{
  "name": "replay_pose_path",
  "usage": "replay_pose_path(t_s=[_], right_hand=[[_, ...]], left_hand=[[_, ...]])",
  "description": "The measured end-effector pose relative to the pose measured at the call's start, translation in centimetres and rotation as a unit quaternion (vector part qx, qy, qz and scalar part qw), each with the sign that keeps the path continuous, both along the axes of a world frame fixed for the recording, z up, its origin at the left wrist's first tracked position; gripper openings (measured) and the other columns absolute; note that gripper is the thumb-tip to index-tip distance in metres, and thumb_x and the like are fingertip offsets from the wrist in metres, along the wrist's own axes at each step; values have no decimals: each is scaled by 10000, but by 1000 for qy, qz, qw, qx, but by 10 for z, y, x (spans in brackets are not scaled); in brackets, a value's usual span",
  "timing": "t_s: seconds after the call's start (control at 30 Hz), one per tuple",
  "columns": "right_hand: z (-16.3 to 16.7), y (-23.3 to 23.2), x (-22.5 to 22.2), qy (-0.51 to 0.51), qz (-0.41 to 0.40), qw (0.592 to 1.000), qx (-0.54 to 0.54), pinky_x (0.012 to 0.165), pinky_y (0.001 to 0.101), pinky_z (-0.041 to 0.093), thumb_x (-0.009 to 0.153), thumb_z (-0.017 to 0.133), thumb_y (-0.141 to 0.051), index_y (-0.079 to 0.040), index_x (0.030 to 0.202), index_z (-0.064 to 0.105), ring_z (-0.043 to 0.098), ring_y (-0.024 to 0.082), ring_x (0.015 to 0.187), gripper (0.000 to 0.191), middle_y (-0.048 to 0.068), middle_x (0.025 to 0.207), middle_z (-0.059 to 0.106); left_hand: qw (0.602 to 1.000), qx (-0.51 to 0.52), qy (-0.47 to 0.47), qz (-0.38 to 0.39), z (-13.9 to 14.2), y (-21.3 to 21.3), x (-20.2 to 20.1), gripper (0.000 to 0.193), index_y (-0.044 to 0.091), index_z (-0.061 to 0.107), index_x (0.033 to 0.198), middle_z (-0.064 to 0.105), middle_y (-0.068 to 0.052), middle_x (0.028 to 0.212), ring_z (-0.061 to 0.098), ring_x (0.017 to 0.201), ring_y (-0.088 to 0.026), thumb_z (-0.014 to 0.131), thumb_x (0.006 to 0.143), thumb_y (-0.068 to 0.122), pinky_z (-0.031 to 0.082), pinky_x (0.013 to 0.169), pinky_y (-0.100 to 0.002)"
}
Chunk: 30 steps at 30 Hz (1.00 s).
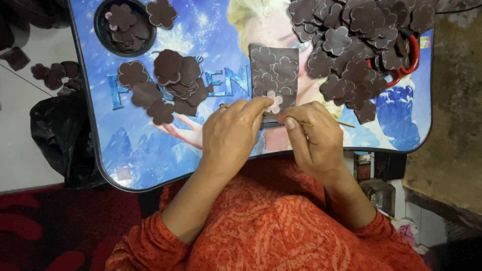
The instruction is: The person uses a small stick-like tool to rub the edges of flower-shaped brown leather cutouts. They handle the cutouts one at a time, rubbing the edges and then placing them back on the table among other similar pieces.
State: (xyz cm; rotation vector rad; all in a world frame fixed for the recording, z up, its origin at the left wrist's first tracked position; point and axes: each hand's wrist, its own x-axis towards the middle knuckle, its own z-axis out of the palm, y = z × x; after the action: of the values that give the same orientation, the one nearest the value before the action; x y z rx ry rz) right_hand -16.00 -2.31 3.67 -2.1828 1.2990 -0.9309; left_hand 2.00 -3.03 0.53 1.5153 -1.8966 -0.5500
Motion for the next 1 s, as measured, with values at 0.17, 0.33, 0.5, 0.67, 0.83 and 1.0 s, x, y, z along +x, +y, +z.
replay_pose_path(t_s=[0.17,0.33,0.5,0.67,0.83,1.0], right_hand=[[0,-1,-2,7,3,1000,12,762,354,488,1042,616,13,-19,1082,660,612,242,838,68,88,977,703],[-1,-2,-3,9,21,1000,-1,764,359,482,1044,618,2,-20,1084,655,606,244,833,59,79,987,705],[-1,0,-6,19,3,1000,9,744,355,476,1054,611,-10,-19,1050,654,598,240,811,45,78,947,697],[-3,-1,-8,11,-25,1000,5,755,346,488,1087,593,-21,-16,1052,653,620,231,831,69,89,949,681],[-2,-2,-7,12,-22,1000,0,727,345,477,1075,607,-24,-14,1036,665,604,228,801,71,91,909,677],[-1,-2,-5,4,-12,1000,22,721,343,471,1064,609,-20,-10,1035,672,588,233,784,70,93,905,676]], left_hand=[[1000,-15,13,1,-1,1,0,156,190,732,1124,688,-68,834,684,756,-301,676,978,181,528,680,-426],[1000,-23,-6,11,-2,2,-1,158,203,741,1103,663,-64,793,675,732,-295,706,949,200,523,666,-422],[1000,-27,-8,10,-1,2,-1,157,201,743,1098,666,-63,795,674,721,-291,708,945,202,523,655,-414],[1000,-31,-4,2,-1,1,0,156,198,739,1116,667,-61,810,676,731,-285,703,964,186,525,665,-408],[999,-38,-15,9,-1,2,-2,156,198,738,1107,655,-55,794,675,732,-276,708,955,182,524,662,-404],[999,-41,-31,3,-3,4,-1,189,203,731,1121,642,-50,789,672,737,-272,713,934,183,528,670,-406]])
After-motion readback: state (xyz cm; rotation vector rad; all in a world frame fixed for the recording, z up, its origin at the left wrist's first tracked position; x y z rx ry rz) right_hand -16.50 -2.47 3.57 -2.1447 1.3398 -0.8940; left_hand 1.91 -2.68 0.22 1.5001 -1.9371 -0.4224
